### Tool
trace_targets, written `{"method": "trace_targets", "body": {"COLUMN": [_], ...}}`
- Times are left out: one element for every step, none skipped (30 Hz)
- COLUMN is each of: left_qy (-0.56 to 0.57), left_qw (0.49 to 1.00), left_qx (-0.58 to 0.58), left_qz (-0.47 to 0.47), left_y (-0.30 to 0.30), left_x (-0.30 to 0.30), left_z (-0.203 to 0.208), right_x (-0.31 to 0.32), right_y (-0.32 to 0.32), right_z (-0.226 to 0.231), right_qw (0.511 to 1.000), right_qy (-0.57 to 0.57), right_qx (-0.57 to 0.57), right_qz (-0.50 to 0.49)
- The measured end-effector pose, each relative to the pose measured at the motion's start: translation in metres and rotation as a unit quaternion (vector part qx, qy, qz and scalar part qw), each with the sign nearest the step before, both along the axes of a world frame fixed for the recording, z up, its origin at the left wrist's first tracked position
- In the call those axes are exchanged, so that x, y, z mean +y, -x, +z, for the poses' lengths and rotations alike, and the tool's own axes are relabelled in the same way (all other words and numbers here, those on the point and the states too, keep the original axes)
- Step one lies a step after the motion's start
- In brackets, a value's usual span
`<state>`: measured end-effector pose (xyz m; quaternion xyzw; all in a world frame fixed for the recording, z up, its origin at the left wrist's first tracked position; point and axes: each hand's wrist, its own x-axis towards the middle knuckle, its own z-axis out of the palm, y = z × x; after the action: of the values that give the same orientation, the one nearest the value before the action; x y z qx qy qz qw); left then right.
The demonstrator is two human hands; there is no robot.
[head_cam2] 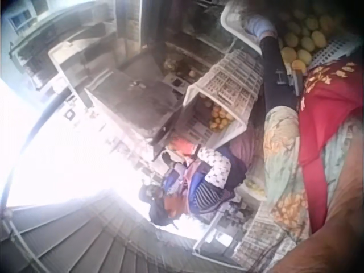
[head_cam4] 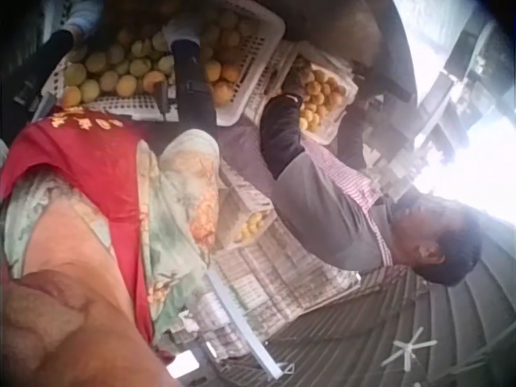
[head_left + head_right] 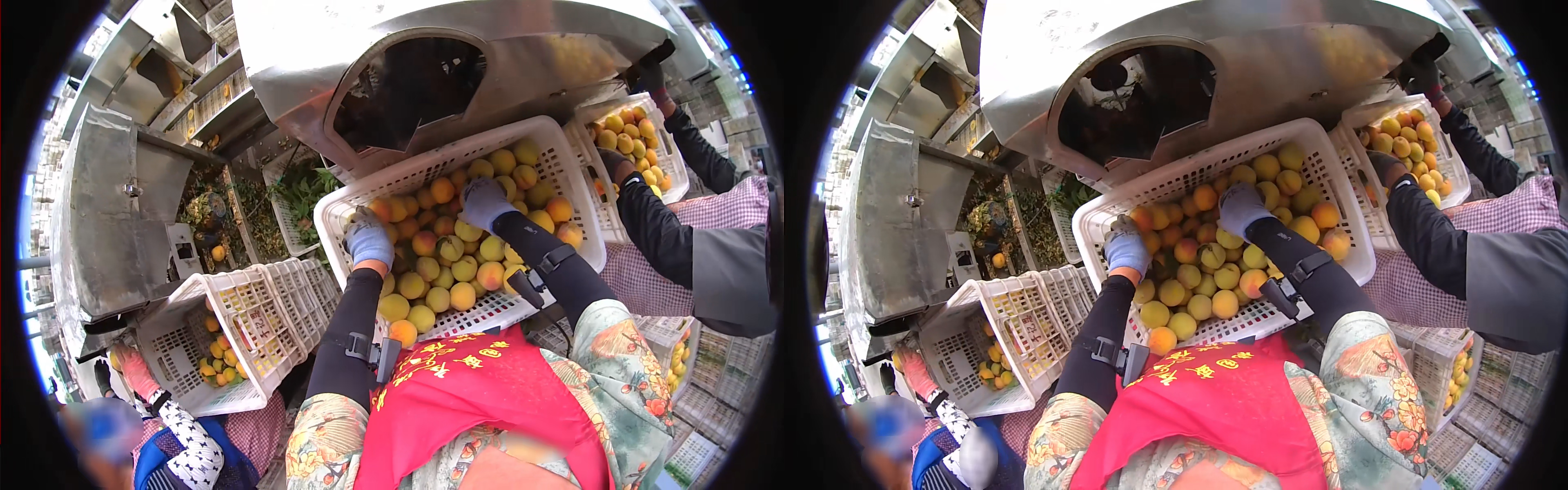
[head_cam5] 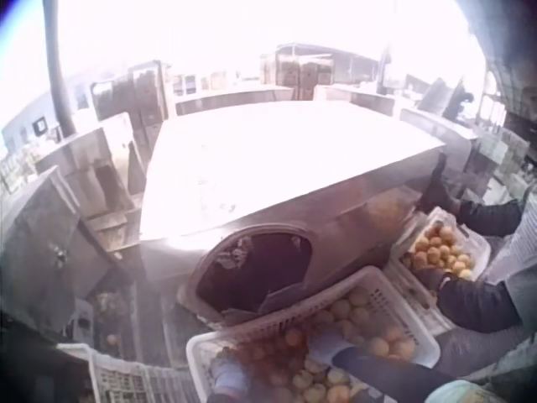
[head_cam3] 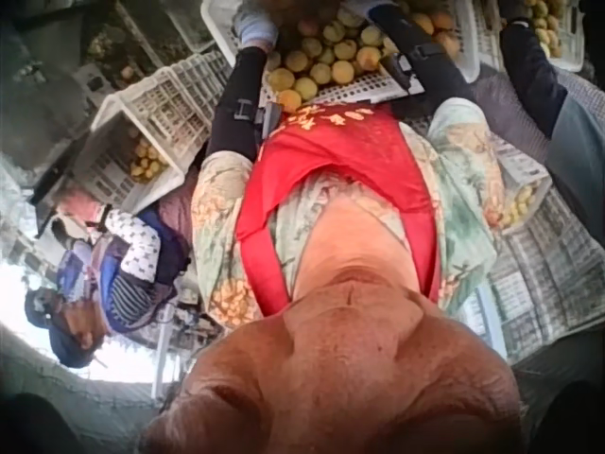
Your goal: The recorder is sorting peaches from a basket and feeding them into a machine or placing them in another container for processing.
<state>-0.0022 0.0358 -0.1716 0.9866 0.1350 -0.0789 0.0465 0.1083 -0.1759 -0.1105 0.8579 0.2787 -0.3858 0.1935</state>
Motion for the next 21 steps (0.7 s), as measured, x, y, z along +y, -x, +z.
{"method": "trace_targets", "body": {"left_qy": [0.0,0.1,0.2,0.297,0.298,0.405,0.506,0.6,0.632,0.759,0.85,0.902,0.915,0.926,0.936,0.944,0.952,0.953,0.954,0.954,0.953], "left_qw": [0.999,0.993,0.973,0.938,0.942,0.907,0.859,0.799,0.773,0.647,0.489,0.305,0.261,0.249,0.241,0.231,0.252,0.233,0.215,0.196,0.178], "left_qx": [-0.004,0.058,0.115,0.17,0.147,0.115,0.081,0.045,-0.003,0.027,0.056,0.076,0.11,0.094,0.075,0.061,0.082,0.094,0.105,0.116,0.129], "left_qz": [-0.035,-0.006,0.024,0.054,0.045,0.029,0.011,-0.008,-0.06,0.067,0.189,0.296,0.288,0.268,0.247,0.228,0.153,0.167,0.182,0.197,0.207], "left_y": [0.007,0.011,0.011,0.011,0.012,0.015,0.016,0.018,0.022,0.03,0.036,0.036,0.035,0.037,0.038,0.037,0.031,0.03,0.03,0.031,0.029], "left_x": [-0.001,-0.001,-0.002,-0.003,-0.01,-0.009,-0.007,-0.006,-0.003,-0.001,0.0,0.001,0.0,-0.005,-0.014,-0.025,-0.031,-0.031,-0.029,-0.027,-0.026], "left_z": [0.015,0.023,0.03,0.035,0.039,0.039,0.037,0.035,0.033,0.025,0.015,0.012,0.028,0.039,0.049,0.059,0.068,0.068,0.067,0.065,0.067], "right_x": [-0.011,-0.029,-0.038,-0.04,-0.042,-0.04,-0.037,-0.035,-0.031,-0.03,-0.033,-0.033,-0.034,-0.027,-0.018,-0.013,-0.007,-0.003,-0.001,0.002,0.004], "right_y": [0.006,0.013,0.015,0.015,0.014,0.015,0.01,0.001,-0.008,-0.005,0.004,0.007,0.017,0.032,0.041,0.047,0.051,0.055,0.059,0.062,0.065], "right_z": [-0.006,-0.016,-0.018,-0.024,-0.029,-0.028,-0.026,-0.024,-0.019,-0.013,-0.007,0.007,0.024,0.046,0.061,0.068,0.073,0.077,0.08,0.085,0.091], "right_qw": [0.997,0.987,0.97,0.968,0.966,0.963,0.971,0.977,0.98,0.959,0.927,0.885,0.861,0.833,0.799,0.786,0.772,0.755,0.713,0.72,0.727], "right_qy": [-0.068,-0.135,-0.2,-0.214,-0.227,-0.243,-0.227,-0.21,-0.197,-0.277,-0.355,-0.43,-0.479,-0.529,-0.582,-0.605,-0.628,-0.651,-0.681,-0.681,-0.68], "right_qx": [-0.03,-0.059,-0.092,-0.085,-0.079,-0.07,-0.04,-0.011,0.014,0.024,0.033,0.038,0.031,0.026,0.023,0.022,0.022,0.026,0.095,0.059,0.017], "right_qz": [0.034,0.067,0.103,0.1,0.098,0.097,0.068,0.037,0.007,-0.056,-0.119,-0.172,-0.168,-0.16,-0.15,-0.124,-0.097,-0.072,-0.137,-0.117,-0.097]}}
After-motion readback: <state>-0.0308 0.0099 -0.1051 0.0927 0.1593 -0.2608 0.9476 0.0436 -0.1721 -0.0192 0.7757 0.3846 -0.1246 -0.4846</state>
